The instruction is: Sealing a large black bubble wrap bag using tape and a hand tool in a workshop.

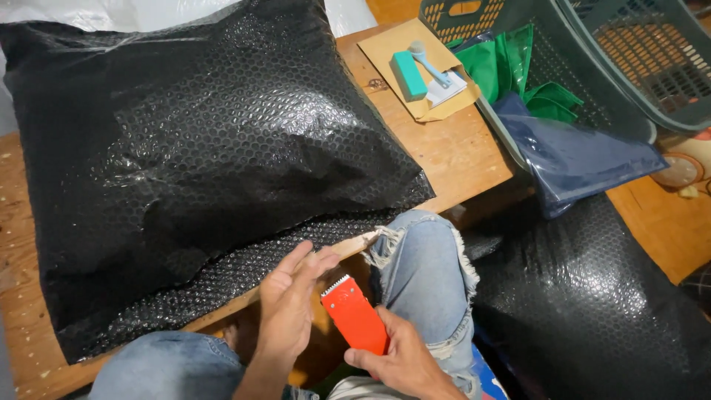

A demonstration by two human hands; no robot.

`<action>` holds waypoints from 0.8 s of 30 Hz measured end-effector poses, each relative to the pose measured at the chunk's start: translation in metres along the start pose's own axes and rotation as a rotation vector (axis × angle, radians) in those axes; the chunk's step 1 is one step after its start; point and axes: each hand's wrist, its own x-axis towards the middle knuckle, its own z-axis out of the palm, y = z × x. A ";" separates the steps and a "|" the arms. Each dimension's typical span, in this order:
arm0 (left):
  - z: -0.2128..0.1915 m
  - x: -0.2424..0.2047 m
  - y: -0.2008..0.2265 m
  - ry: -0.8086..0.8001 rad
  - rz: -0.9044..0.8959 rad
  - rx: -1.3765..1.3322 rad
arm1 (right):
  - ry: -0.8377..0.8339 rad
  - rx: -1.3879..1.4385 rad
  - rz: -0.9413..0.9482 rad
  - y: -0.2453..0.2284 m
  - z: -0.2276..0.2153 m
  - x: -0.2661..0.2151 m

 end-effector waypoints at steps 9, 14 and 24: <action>-0.010 0.003 -0.003 -0.120 0.000 -0.017 | -0.029 0.009 0.022 -0.009 -0.002 0.002; -0.013 -0.002 -0.008 -0.169 0.061 0.044 | -0.034 -0.009 0.036 -0.018 -0.001 0.000; -0.006 -0.006 -0.012 -0.136 0.178 0.178 | 0.000 -0.072 0.018 -0.014 -0.002 0.004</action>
